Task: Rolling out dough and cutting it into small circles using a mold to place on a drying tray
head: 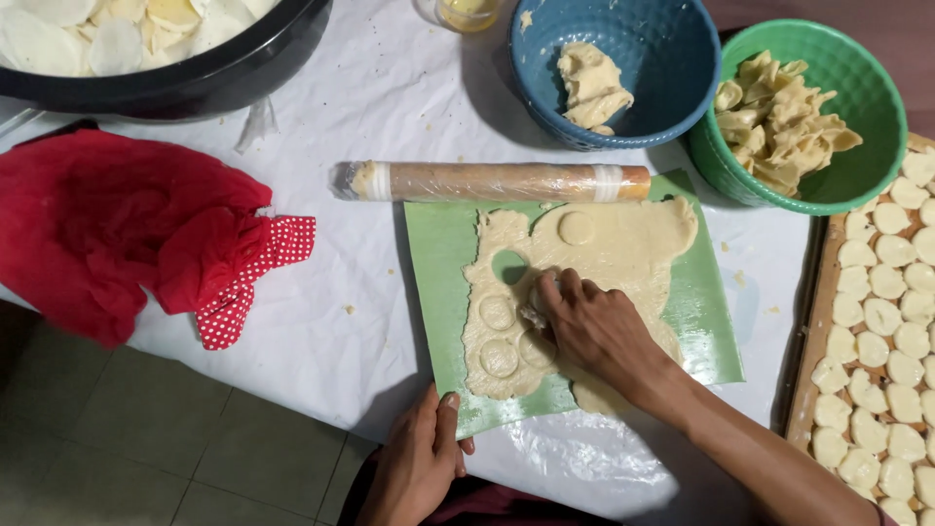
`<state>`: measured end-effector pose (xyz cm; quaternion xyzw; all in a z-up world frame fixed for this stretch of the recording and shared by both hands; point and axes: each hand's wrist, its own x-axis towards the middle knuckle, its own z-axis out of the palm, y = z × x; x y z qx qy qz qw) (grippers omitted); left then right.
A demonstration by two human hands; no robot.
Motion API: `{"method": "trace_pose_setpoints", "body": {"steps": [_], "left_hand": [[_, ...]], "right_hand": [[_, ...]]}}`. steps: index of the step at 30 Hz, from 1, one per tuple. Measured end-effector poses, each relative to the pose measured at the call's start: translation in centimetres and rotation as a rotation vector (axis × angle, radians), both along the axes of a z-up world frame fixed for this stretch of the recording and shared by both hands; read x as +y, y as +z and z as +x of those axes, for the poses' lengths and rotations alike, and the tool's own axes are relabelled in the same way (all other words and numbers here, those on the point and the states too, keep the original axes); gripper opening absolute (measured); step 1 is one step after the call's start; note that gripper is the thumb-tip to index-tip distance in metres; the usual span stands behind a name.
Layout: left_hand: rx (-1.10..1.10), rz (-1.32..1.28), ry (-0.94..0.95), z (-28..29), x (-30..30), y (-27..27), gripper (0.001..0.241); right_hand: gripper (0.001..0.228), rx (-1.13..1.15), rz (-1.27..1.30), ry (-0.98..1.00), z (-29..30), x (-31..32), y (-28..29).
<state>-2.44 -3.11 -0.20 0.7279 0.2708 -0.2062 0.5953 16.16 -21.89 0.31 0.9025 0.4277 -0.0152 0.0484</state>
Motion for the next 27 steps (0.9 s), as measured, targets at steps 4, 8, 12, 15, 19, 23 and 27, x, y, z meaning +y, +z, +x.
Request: {"method": "trace_pose_setpoints", "body": {"steps": [4,8,12,15,19,23,27], "left_hand": [[0.043,-0.06,0.072,0.2,-0.1,0.0,0.032],[0.045,-0.029,0.033,-0.2,-0.1,-0.2,0.03],[0.07,-0.028,0.039,0.1,-0.1,0.1,0.03],[0.121,-0.067,0.068,0.4,-0.1,0.8,0.032],[0.094,-0.048,0.048,0.5,0.0,0.4,0.029],[0.104,-0.037,0.036,0.6,0.0,0.4,0.03],[0.105,-0.037,0.061,0.2,0.0,0.0,0.028]], "right_hand": [[0.056,0.048,0.118,0.006,0.6,-0.3,0.9],[0.046,0.467,0.178,-0.234,1.3,-1.4,2.4],[0.037,0.49,0.382,-0.394,0.4,-2.0,6.1],[0.044,0.428,0.275,-0.341,-1.1,-4.5,5.4],[0.051,0.51,0.263,-0.385,-2.5,-6.3,4.4],[0.032,0.732,0.559,-0.417,-2.0,-5.6,5.3],[0.028,0.833,0.797,-0.403,-1.0,-3.9,7.1]]}}
